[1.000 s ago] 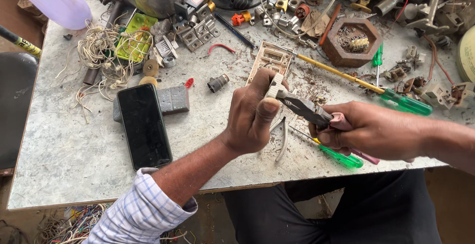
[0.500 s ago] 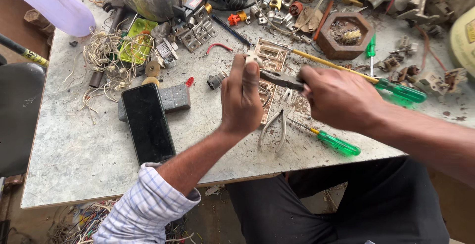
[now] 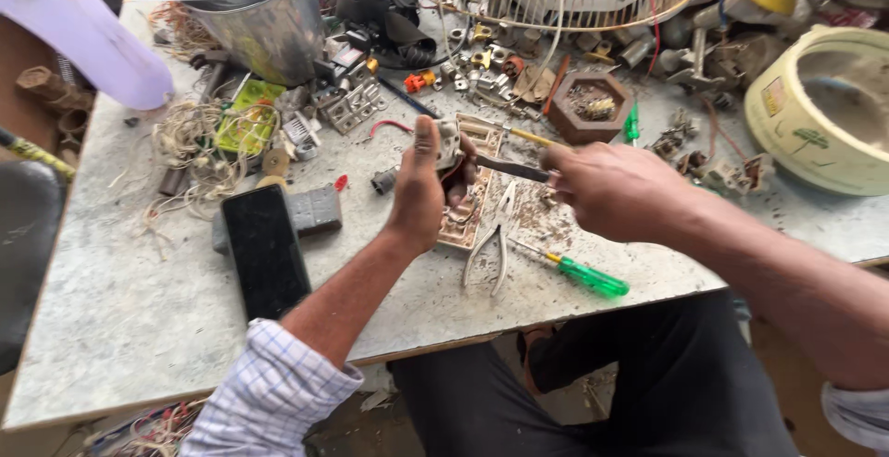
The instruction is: The person uses pliers to strip and adjust wires on a small electrical component. They repeatedly bend and cut wire ends while holding the component in their left hand. The workspace contains various tools and disassembled parts.
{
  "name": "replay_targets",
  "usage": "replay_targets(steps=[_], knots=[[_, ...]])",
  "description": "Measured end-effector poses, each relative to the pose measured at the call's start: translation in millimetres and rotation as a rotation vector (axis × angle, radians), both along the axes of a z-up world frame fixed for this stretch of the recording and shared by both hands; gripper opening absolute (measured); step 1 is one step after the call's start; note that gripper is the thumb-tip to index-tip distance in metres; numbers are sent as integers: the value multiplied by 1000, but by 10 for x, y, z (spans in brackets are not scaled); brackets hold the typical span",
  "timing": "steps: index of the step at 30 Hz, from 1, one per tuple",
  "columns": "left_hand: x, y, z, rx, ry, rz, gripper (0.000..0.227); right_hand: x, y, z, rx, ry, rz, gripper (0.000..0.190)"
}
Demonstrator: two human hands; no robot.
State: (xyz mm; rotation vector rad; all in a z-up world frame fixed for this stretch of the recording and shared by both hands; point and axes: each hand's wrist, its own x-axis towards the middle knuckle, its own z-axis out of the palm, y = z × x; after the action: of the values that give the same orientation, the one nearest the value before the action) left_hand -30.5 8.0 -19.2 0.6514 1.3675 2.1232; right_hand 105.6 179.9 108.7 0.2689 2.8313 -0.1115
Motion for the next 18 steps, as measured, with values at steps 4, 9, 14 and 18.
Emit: replay_targets(steps=[4,9,14,18], knots=[[34,-13,10,102,-68,-184,77,268,247,65,143,-197,-163,26],[27,-29,-24,-56,100,-138,83,646,554,-185,150,16,-150,70],[10,-72,40,-29,148,-182,85,877,704,-563,195,167,-206,62],[61,-72,128,-4,158,-213,83,901,728,-682,214,132,-298,62]])
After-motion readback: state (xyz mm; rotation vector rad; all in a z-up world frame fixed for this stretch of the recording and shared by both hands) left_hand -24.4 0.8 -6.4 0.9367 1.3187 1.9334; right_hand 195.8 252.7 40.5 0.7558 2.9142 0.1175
